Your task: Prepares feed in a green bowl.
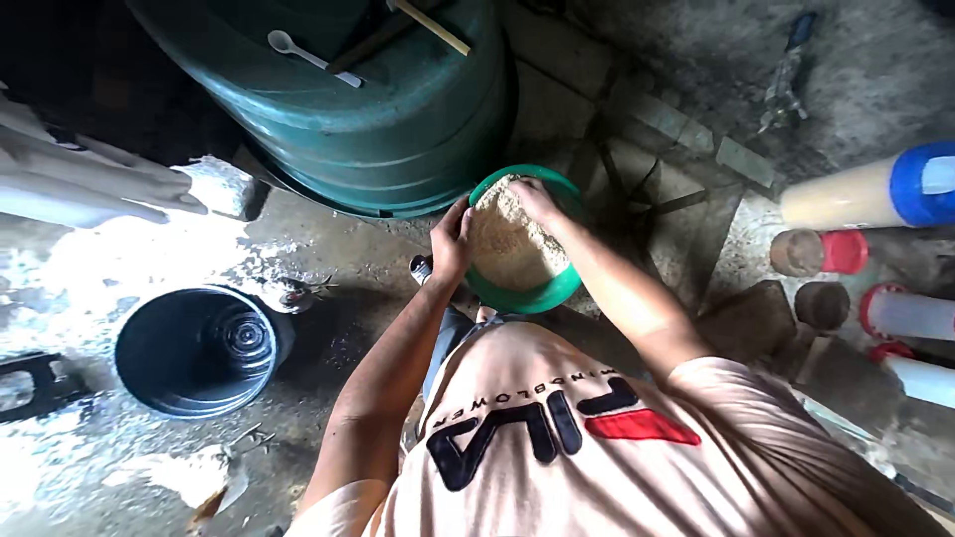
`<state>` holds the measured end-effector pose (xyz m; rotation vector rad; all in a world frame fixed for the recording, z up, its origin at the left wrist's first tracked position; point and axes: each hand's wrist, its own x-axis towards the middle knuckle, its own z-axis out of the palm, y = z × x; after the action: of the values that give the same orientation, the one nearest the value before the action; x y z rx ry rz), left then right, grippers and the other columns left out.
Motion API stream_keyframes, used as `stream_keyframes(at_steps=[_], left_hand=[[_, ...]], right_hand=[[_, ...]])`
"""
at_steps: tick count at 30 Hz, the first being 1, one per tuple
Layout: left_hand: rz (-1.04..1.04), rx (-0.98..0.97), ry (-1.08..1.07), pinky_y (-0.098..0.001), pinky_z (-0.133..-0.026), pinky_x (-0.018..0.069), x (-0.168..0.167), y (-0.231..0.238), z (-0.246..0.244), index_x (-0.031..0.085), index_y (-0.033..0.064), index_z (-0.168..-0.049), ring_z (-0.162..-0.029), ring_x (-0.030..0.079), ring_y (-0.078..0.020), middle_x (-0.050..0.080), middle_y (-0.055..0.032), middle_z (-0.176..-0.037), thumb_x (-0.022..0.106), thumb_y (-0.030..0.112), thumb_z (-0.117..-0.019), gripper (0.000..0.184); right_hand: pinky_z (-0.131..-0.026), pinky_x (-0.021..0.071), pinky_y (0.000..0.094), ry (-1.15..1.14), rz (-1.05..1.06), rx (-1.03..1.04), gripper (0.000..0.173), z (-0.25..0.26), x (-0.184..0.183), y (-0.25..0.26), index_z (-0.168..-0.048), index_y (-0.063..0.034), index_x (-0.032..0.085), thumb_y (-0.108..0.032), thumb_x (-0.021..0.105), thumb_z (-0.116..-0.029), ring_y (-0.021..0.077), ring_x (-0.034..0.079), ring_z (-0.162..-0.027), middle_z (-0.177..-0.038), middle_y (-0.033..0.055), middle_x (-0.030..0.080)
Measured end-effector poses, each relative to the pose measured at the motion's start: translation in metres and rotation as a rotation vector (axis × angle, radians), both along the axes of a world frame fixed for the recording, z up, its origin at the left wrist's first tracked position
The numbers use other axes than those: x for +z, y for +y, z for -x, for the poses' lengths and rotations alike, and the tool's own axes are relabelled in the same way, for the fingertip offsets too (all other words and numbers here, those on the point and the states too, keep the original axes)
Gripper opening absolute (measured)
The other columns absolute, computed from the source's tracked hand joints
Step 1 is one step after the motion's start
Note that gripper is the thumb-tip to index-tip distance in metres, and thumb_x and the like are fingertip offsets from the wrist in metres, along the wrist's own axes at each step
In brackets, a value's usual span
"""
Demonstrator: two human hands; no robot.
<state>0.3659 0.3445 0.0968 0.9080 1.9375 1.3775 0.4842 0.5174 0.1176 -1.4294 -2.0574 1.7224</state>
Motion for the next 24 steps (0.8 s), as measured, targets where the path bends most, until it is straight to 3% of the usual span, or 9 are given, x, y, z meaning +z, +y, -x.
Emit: stream_keyframes(at_steps=[2, 5, 7, 9, 10, 13, 15, 19, 24], left_hand=[[0.026, -0.002, 0.006, -0.0351, -0.103, 0.0535, 0.007, 0.003, 0.000, 0.058, 0.0080, -0.143, -0.112, 0.069, -0.0138, 0.070, -0.0120, -0.127, 0.049, 0.025, -0.1092, 0.039], [0.043, 0.010, 0.008, -0.0380, -0.101, 0.0549, 0.011, 0.006, 0.002, 0.059, 0.0067, -0.142, -0.110, 0.070, -0.0160, 0.071, -0.0127, -0.124, 0.051, 0.027, -0.1085, 0.040], [0.060, 0.029, 0.007, -0.0387, -0.103, 0.0535, 0.011, 0.005, 0.003, 0.059, 0.0072, -0.141, -0.113, 0.069, -0.0164, 0.070, -0.0127, -0.126, 0.050, 0.028, -0.1087, 0.039], [0.086, 0.053, 0.013, -0.0382, -0.101, 0.0540, 0.008, 0.003, 0.005, 0.060, 0.0085, -0.141, -0.109, 0.070, -0.0163, 0.071, -0.0124, -0.124, 0.050, 0.028, -0.1089, 0.039], [0.093, 0.064, 0.007, -0.0379, -0.097, 0.0552, 0.004, 0.001, 0.006, 0.060, 0.0095, -0.141, -0.104, 0.070, -0.0163, 0.071, -0.0121, -0.120, 0.050, 0.028, -0.1089, 0.038], [0.103, 0.090, -0.041, -0.0373, -0.093, 0.0555, -0.007, -0.005, 0.007, 0.060, 0.0107, -0.141, -0.099, 0.070, -0.0162, 0.071, -0.0123, -0.118, 0.049, 0.028, -0.1091, 0.038], [0.098, 0.112, -0.070, -0.0354, -0.094, 0.0550, -0.014, -0.008, 0.008, 0.060, 0.0104, -0.140, -0.099, 0.069, -0.0147, 0.071, -0.0117, -0.120, 0.049, 0.029, -0.1092, 0.038], [0.066, 0.163, -0.146, -0.0342, -0.096, 0.0554, -0.031, -0.017, 0.006, 0.060, 0.0093, -0.140, -0.102, 0.070, -0.0134, 0.071, -0.0118, -0.119, 0.051, 0.029, -0.1088, 0.038], [0.041, 0.167, -0.204, -0.0360, -0.108, 0.0493, -0.026, -0.022, 0.006, 0.058, 0.0062, -0.142, -0.121, 0.064, -0.0146, 0.067, -0.0135, -0.132, 0.042, 0.030, -0.1115, 0.042]], right_hand=[[-0.076, 0.0517, 0.0449, -0.008, -0.158, 0.223, 0.028, 0.017, 0.004, -0.015, -0.097, -0.0001, 0.068, -0.022, 0.053, -0.1033, 0.0215, 0.062, -0.082, -0.089, 0.0126, 0.064], [-0.106, 0.0471, 0.0514, -0.189, -0.435, 0.663, 0.022, 0.018, 0.020, -0.042, -0.106, 0.0015, 0.072, -0.014, 0.065, -0.0925, 0.0334, 0.058, -0.122, -0.115, 0.0196, 0.067], [-0.124, 0.0204, 0.0619, -0.299, -0.642, 0.912, 0.029, 0.005, 0.023, -0.057, -0.102, 0.0010, 0.074, -0.015, 0.079, -0.0787, 0.0397, 0.040, -0.144, -0.128, 0.0198, 0.066], [-0.122, 0.0013, 0.0725, -0.428, -0.690, 1.007, 0.042, -0.012, 0.015, -0.062, -0.108, -0.0008, 0.075, -0.020, 0.085, -0.0726, 0.0419, 0.017, -0.156, -0.154, 0.0185, 0.048], [-0.121, 0.0033, 0.0741, -0.504, -0.628, 0.982, 0.054, -0.020, 0.012, -0.061, -0.120, -0.0011, 0.071, -0.018, 0.087, -0.0707, 0.0431, 0.010, -0.157, -0.164, 0.0174, 0.034], [-0.108, 0.0443, 0.0653, -0.601, -0.493, 0.811, 0.099, -0.040, -0.004, -0.051, -0.156, -0.0197, 0.044, -0.006, 0.087, -0.0682, 0.0515, 0.028, -0.148, -0.171, 0.0189, 0.011], [-0.099, 0.0513, 0.0644, -0.561, -0.483, 0.677, 0.105, -0.045, -0.011, -0.043, -0.160, -0.0263, 0.037, 0.001, 0.085, -0.0694, 0.0540, 0.046, -0.135, -0.165, 0.0265, 0.024], [-0.097, 0.0530, 0.0620, -0.471, -0.414, 0.413, 0.080, -0.051, -0.019, -0.032, -0.152, -0.0234, 0.046, -0.006, 0.077, -0.0805, 0.0409, 0.061, -0.124, -0.141, 0.0204, 0.058], [-0.112, 0.0454, 0.0517, -0.210, -0.167, 0.367, 0.046, -0.026, 0.007, -0.030, -0.139, -0.0076, 0.062, -0.025, 0.068, -0.0968, 0.0291, 0.058, -0.132, -0.140, 0.0168, 0.062]])
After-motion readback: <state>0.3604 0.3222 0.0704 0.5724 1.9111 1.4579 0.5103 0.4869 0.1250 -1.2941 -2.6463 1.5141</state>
